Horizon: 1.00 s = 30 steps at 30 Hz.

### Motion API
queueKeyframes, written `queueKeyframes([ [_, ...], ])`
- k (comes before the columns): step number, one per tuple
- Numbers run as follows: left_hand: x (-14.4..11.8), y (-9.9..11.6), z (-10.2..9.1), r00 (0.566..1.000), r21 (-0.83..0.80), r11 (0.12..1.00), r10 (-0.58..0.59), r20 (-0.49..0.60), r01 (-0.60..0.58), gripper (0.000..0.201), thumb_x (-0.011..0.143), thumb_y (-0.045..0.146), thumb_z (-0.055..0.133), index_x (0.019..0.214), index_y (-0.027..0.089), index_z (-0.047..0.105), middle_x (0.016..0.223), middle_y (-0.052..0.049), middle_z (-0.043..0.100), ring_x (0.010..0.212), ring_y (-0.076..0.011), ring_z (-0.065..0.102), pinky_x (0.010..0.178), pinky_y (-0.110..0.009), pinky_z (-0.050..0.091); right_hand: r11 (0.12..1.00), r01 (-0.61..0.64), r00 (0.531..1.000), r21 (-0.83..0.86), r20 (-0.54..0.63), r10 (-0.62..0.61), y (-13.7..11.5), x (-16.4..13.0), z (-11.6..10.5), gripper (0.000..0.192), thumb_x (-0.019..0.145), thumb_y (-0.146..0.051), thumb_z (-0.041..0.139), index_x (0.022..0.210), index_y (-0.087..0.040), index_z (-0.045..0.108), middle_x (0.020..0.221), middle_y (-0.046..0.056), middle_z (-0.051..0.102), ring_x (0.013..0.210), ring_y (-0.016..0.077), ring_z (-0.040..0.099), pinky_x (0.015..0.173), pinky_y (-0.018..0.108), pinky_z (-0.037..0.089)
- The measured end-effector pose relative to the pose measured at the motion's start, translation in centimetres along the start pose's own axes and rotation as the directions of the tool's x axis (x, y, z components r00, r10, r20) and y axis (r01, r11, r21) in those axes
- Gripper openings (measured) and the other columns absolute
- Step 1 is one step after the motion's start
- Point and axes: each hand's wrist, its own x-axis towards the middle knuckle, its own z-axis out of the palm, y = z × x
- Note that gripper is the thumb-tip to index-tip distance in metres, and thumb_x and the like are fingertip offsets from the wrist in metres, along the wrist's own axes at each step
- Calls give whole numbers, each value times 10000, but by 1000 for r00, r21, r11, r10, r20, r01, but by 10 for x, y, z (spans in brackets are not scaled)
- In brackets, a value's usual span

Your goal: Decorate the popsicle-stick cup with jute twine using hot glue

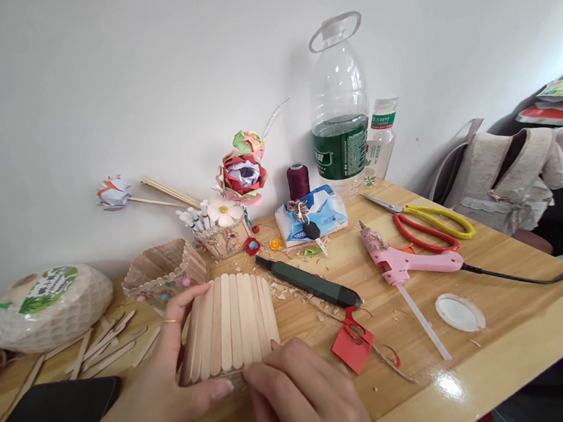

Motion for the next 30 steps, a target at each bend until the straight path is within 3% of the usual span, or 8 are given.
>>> queueKeyframes([
  [3,0,1,2,999,12,1000,-27,-42,27,840,590,382,711,1253,264,209,1257,-120,474,1176,-373,492,929,-522,434,997,-47,999,59,-16,48,-1,0,2,150,814,-25,540,859,-153,603,691,29,661,581,106,612,518,184,509],
  [10,-1,0,-2,997,45,997,-67,-26,68,828,604,377,669,1264,258,185,1271,-129,436,1186,-382,461,902,-513,436,971,-187,982,151,35,184,-1,1,2,184,797,1,537,829,-177,570,666,-3,610,581,90,574,520,185,481],
  [16,-1,-3,-1,998,39,998,-43,-37,44,800,629,372,632,1267,250,165,1321,-136,373,1229,-375,410,919,-500,427,981,-150,989,125,4,150,-3,1,6,203,781,17,526,818,-179,564,678,5,617,597,96,580,539,189,485],
  [20,-2,-6,-3,999,95,995,6,-33,-3,754,705,427,610,1300,243,185,1388,-140,296,1288,-363,340,1018,-507,338,984,-144,989,102,-5,145,-4,2,6,193,778,11,527,812,-176,565,670,4,614,589,95,580,533,182,481],
  [26,-5,-6,-11,999,47,998,-35,41,33,586,883,566,381,1363,288,191,1477,-109,269,1354,-320,301,1078,-497,281,979,-171,985,112,-1,172,-4,2,6,193,792,4,498,790,-176,567,647,-6,589,566,90,561,516,183,468],
  [30,-2,-8,-16,995,59,998,32,92,-38,749,806,596,530,1380,261,185,1503,-143,199,1348,-350,317,1082,-497,296,978,-179,984,112,9,179,-2,2,5,175,793,-5,510,793,-172,564,637,-8,576,556,92,553,505,189,462],
])
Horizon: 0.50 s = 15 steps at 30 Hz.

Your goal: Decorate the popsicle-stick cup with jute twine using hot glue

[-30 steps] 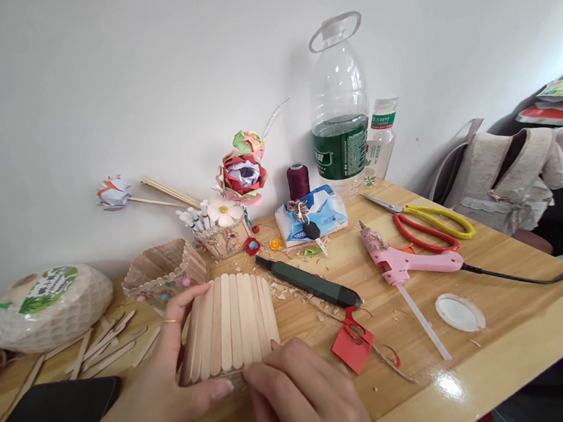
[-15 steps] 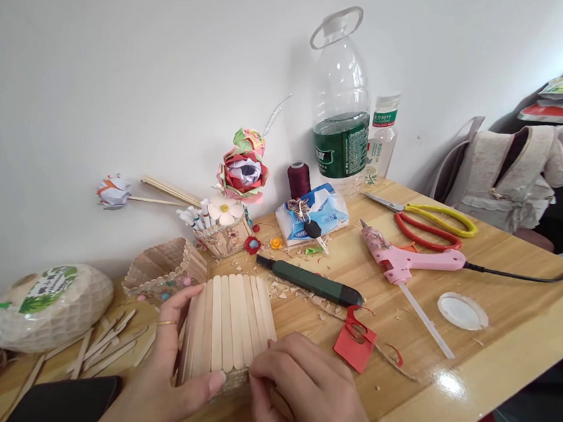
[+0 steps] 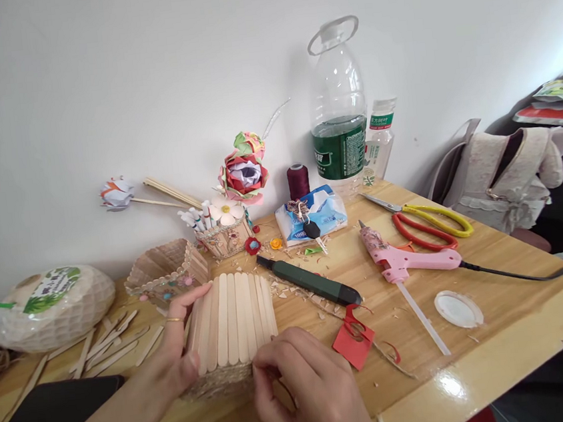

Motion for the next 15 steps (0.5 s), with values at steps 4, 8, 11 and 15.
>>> queueKeyframes([
  [4,4,0,-11,990,-17,998,-57,132,59,962,680,556,712,1391,288,123,1477,-165,243,1294,-358,409,1044,-533,345,1000,-3,1000,17,23,2,-1,1,-1,168,797,-12,513,787,-173,562,643,-9,582,564,88,564,509,181,464],
  [8,7,2,-25,957,-115,989,-60,283,96,996,666,513,746,1412,333,112,1490,-144,264,1306,-319,422,1053,-536,342,1000,22,999,14,38,-23,-2,2,-1,171,797,-17,514,777,-178,567,634,-16,589,555,85,572,511,178,469],
  [11,11,1,-34,926,-198,973,-37,375,119,1040,628,470,792,1421,335,132,1495,-139,279,1320,-305,417,1064,-528,334,999,32,998,9,50,-33,-1,2,-1,175,795,-19,515,772,-183,571,643,-16,607,560,88,587,513,177,475],
  [15,19,-3,-45,887,-265,958,25,461,111,1001,632,442,800,1421,330,193,1473,-117,344,1357,-298,367,1074,-513,329,999,31,996,33,78,-34,0,1,-2,175,798,-17,527,786,-186,573,658,-18,616,573,85,598,534,172,487],
])
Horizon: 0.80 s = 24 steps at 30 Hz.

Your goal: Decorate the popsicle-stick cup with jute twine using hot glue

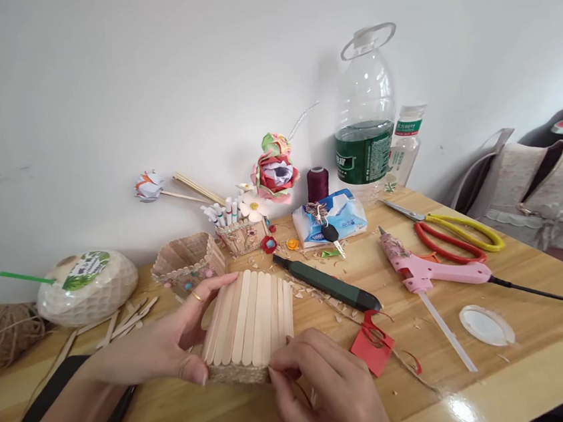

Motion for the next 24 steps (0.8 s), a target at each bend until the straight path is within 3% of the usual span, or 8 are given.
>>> queueKeyframes([
  [6,0,2,-14,995,37,995,89,33,-90,700,768,473,674,1373,309,363,1480,-69,338,1363,-269,347,1047,-442,377,1000,12,998,11,64,-12,1,0,-3,147,823,-40,547,833,-185,566,684,-15,603,605,89,600,598,182,510],
  [9,0,5,-12,993,87,993,84,-77,-77,520,828,528,571,1269,273,467,1360,-75,458,1313,-248,399,1050,-426,358,1000,9,995,13,94,-11,2,1,-6,135,845,-58,530,873,-186,559,713,-13,608,626,88,610,599,172,515],
  [13,2,9,-4,971,81,997,31,-235,-12,613,745,560,653,1225,232,459,1175,-77,579,1136,-250,535,943,-396,428,1000,-20,994,-5,104,21,5,-3,-6,160,868,-71,507,955,-192,567,776,3,632,686,100,635,601,171,521],
  [15,3,8,0,962,74,996,-19,-271,41,571,724,577,660,1121,183,547,1056,-69,631,1024,-247,579,855,-357,454,999,-38,993,-6,109,38,5,-5,-3,170,877,-74,497,956,-198,584,793,10,639,717,111,641,620,183,527],
  [19,4,4,5,979,66,992,-97,-182,110,444,751,576,629,799,135,640,795,-26,655,756,-180,591,682,-271,431,993,-103,986,65,136,93,3,-5,2,170,900,-111,482,913,-205,623,807,18,648,737,119,642,635,193,530],
  [22,4,4,9,987,-18,998,-66,-144,64,422,735,546,666,771,126,654,729,-17,661,684,-154,582,644,-246,417,973,-204,978,110,59,198,2,-5,2,169,927,-196,468,892,-223,631,819,14,652,771,123,643,669,195,533],
  [24,5,6,13,983,-107,994,5,-184,-25,410,708,514,710,833,127,666,770,-33,686,718,-165,608,680,-251,438,948,-283,957,146,-20,289,4,-7,-1,173,943,-272,449,965,-257,620,933,20,657,900,136,641,772,217,535],
])
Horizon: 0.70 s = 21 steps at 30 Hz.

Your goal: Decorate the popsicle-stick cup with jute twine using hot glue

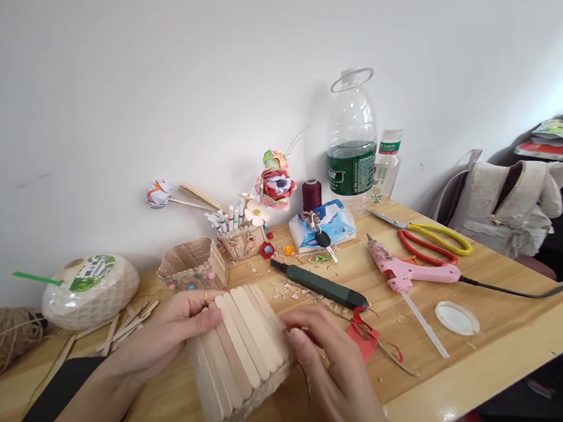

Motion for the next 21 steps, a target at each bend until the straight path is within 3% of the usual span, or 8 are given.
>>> queueKeyframes([
  [2,0,2,5,994,-115,989,82,-79,-90,403,676,440,765,925,140,662,881,-54,709,803,-184,636,746,-263,458,993,-94,995,70,-17,96,4,-2,-4,226,956,-336,423,1137,-319,557,1158,22,612,1104,155,583,933,281,497],
  [6,1,1,14,968,-275,937,167,-187,-215,402,658,289,794,1012,179,637,985,-56,717,922,-198,648,789,-257,468,953,-191,979,235,116,167,9,-2,-11,494,919,-467,462,1377,-440,279,1499,-8,317,1380,214,312,1121,461,295],
  [10,4,-7,19,988,-390,908,128,-90,-153,412,576,143,762,968,184,642,958,-43,724,957,-218,650,760,-249,469,984,-115,982,139,168,91,2,4,-14,923,713,-427,742,1404,-473,133,1547,-13,140,1432,268,138,1146,537,167],
  [12,5,-9,21,995,-416,904,86,-43,-96,425,520,93,706,932,174,642,959,-44,721,983,-236,643,770,-261,467,998,-59,983,38,175,51,-3,6,-15,1027,655,-296,795,1395,-475,106,1529,-4,138,1429,269,136,1142,531,191],
  [14,4,-7,24,998,-399,915,49,-40,-61,416,551,168,674,964,169,625,1002,-61,707,1026,-267,621,810,-308,467,999,-23,984,-25,174,27,-6,5,-14,1054,641,-195,780,1393,-457,90,1505,16,170,1414,263,185,1129,506,251],
  [16,2,-6,27,993,-271,962,10,-116,-41,418,673,338,639,1054,176,577,1080,-82,673,1078,-290,586,877,-375,449,998,-17,984,-58,174,27,-7,2,-12,1058,640,-157,756,1399,-427,70,1489,43,196,1398,264,227,1114,486,297],
  [18,1,-8,29,966,7,1000,19,-258,-18,483,749,495,593,1115,189,515,1164,-102,616,1130,-305,540,933,-432,417,997,-15,983,-77,179,29,-6,-2,-10,1061,639,-151,746,1405,-397,55,1481,64,205,1398,273,228,1109,476,313],
  [21,1,-14,28,852,495,869,260,-454,-1,514,719,589,616,1029,201,481,1211,-124,533,1174,-338,476,975,-516,369,997,13,984,-72,175,0,-4,-6,-5,1036,647,-169,741,1408,-368,67,1470,81,215,1407,284,204,1111,474,314],
])
